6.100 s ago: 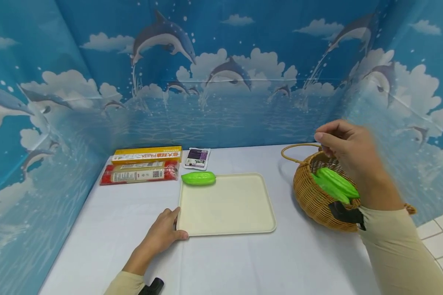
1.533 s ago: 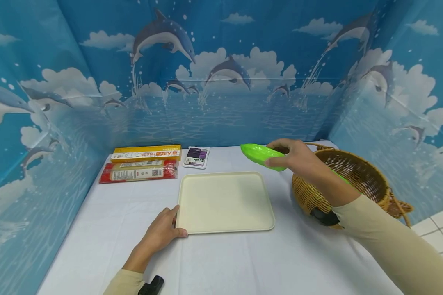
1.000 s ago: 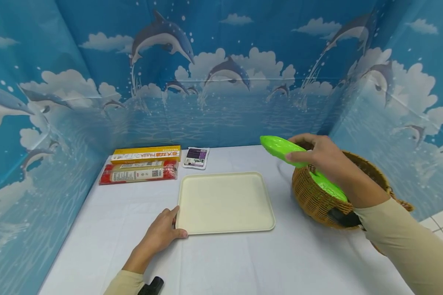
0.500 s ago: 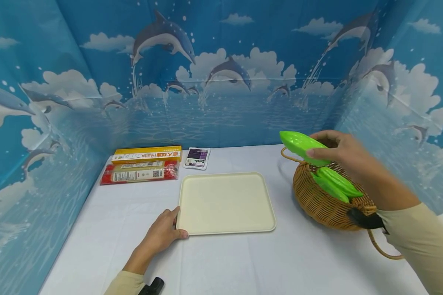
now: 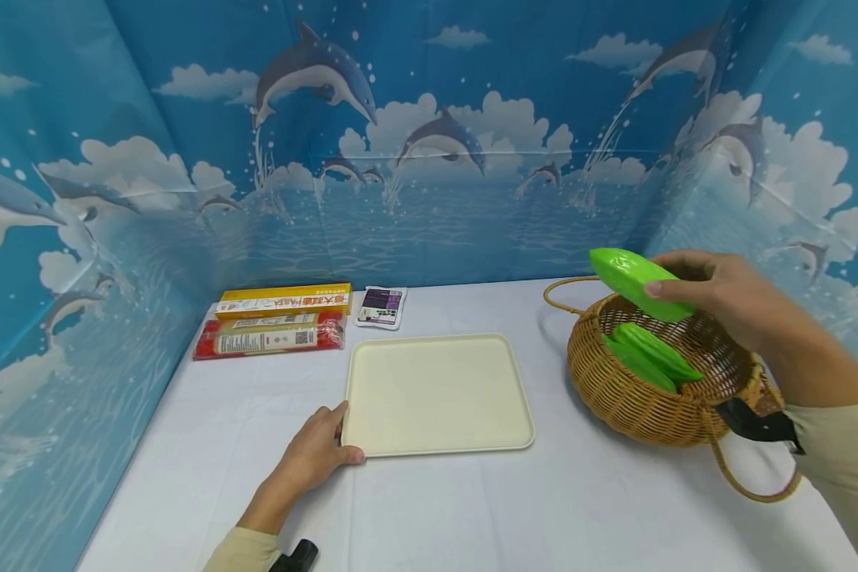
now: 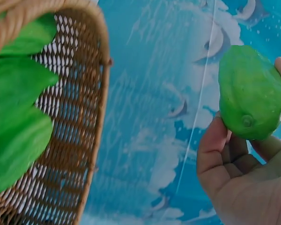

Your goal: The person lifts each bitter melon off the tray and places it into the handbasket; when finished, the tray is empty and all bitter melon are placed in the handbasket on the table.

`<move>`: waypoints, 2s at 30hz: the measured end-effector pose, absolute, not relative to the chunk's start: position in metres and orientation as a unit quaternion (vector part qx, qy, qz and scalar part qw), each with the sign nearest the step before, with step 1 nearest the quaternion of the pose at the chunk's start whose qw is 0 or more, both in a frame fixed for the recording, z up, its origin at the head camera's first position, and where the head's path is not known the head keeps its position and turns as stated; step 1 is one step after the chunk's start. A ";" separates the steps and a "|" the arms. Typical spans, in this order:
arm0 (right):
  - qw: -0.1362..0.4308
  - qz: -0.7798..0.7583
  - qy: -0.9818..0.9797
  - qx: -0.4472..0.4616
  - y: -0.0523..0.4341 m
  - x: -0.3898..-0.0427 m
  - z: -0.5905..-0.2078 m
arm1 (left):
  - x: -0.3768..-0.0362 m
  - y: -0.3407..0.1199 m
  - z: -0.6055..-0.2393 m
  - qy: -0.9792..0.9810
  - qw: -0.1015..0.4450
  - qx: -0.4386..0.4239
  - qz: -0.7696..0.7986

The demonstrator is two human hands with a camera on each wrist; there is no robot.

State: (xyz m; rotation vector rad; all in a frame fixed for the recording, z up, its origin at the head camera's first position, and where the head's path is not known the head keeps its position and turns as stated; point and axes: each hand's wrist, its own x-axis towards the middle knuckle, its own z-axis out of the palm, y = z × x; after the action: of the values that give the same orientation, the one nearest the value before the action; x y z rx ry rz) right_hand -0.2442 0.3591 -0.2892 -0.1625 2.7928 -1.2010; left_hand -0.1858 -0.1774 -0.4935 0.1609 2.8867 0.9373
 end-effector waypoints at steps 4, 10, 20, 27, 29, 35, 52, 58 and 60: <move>0.055 -0.376 0.923 -0.058 0.374 -0.249 -0.291 | -0.186 -0.178 -0.494 0.948 0.050 0.054 0.309; 0.060 -0.324 0.941 -0.070 0.394 -0.261 -0.291 | -0.186 -0.178 -0.493 0.948 0.053 0.052 0.311; 0.145 -0.318 0.933 -0.080 0.423 -0.283 -0.300 | -0.187 -0.178 -0.495 0.949 0.057 0.045 0.308; 0.246 -0.296 0.915 -0.119 0.430 -0.290 -0.315 | -0.188 -0.177 -0.495 0.949 0.060 0.046 0.305; 0.279 -0.298 0.904 -0.131 0.430 -0.293 -0.316 | -0.188 -0.177 -0.494 0.950 0.061 0.046 0.303; 0.355 -0.311 0.873 -0.126 0.424 -0.307 -0.322 | -0.188 -0.176 -0.493 0.950 0.061 0.049 0.302; 0.382 -0.314 0.861 -0.120 0.413 -0.313 -0.335 | -0.187 -0.177 -0.492 0.948 0.064 0.051 0.308; 0.397 -0.349 0.840 -0.122 0.418 -0.309 -0.336 | -0.186 -0.177 -0.492 0.946 0.062 0.052 0.314; 0.393 -0.345 0.843 -0.128 0.420 -0.308 -0.336 | -0.186 -0.178 -0.492 0.946 0.061 0.052 0.314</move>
State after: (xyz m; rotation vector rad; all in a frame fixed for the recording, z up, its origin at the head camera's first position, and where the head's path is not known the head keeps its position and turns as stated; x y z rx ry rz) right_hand -0.3085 0.4197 -0.3357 -0.3253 2.1387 -0.8752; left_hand -0.1859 -0.1776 -0.4922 0.1569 2.8616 0.9491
